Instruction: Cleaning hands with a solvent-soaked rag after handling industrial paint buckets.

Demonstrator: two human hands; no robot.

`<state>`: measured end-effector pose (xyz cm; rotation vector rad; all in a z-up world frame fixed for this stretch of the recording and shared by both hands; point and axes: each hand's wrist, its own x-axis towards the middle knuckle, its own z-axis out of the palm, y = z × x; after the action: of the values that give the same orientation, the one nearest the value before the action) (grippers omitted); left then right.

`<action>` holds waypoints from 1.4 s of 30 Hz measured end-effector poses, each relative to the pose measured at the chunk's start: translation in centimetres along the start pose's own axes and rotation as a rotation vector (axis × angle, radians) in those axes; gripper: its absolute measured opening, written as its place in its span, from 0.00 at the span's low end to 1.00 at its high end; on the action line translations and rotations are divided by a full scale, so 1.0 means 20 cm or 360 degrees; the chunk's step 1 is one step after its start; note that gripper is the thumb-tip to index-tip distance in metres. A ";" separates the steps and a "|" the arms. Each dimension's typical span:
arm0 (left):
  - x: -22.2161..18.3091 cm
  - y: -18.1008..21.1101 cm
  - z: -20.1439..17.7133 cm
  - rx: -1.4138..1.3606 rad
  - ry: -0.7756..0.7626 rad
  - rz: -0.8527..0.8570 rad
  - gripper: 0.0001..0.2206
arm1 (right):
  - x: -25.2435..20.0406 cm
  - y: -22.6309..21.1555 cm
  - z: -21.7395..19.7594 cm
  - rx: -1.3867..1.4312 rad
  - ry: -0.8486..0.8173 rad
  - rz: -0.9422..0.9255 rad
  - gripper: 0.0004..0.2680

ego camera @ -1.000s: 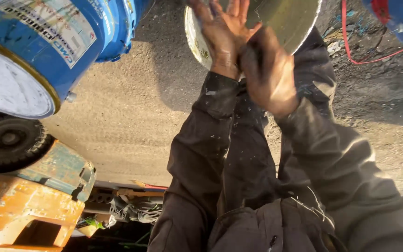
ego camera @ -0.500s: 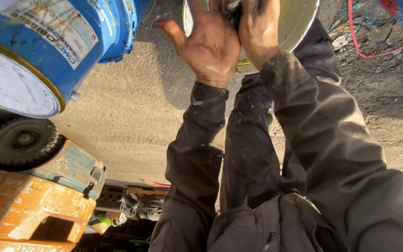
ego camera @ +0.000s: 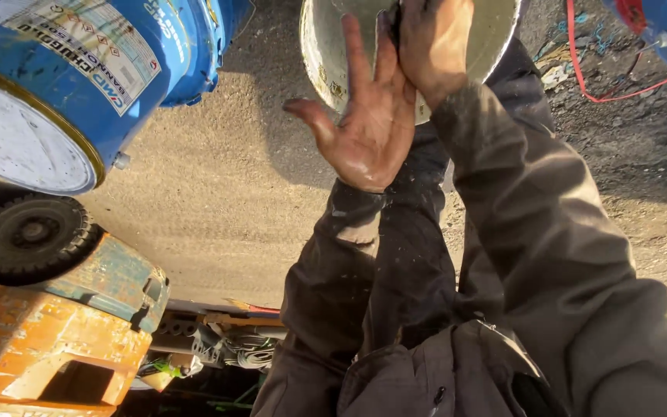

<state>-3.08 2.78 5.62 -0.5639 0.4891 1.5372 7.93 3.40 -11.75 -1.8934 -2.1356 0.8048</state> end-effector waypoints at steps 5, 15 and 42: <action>0.04 0.07 0.05 -0.0121 0.0076 0.0115 0.51 | -0.19 -0.31 -0.36 0.2521 0.0169 0.0730 0.20; 0.03 0.11 0.00 0.0049 -0.0139 -0.0003 0.50 | -0.06 -0.30 -0.29 0.1527 0.0090 0.0425 0.08; 0.39 0.23 -0.94 0.1759 0.0408 0.0533 0.19 | -0.09 -0.45 -0.42 0.0897 0.0052 -0.0131 0.07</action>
<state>-6.82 -3.01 -14.14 0.2079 1.5467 1.2456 4.35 3.54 0.12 -1.5014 -1.7061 1.1908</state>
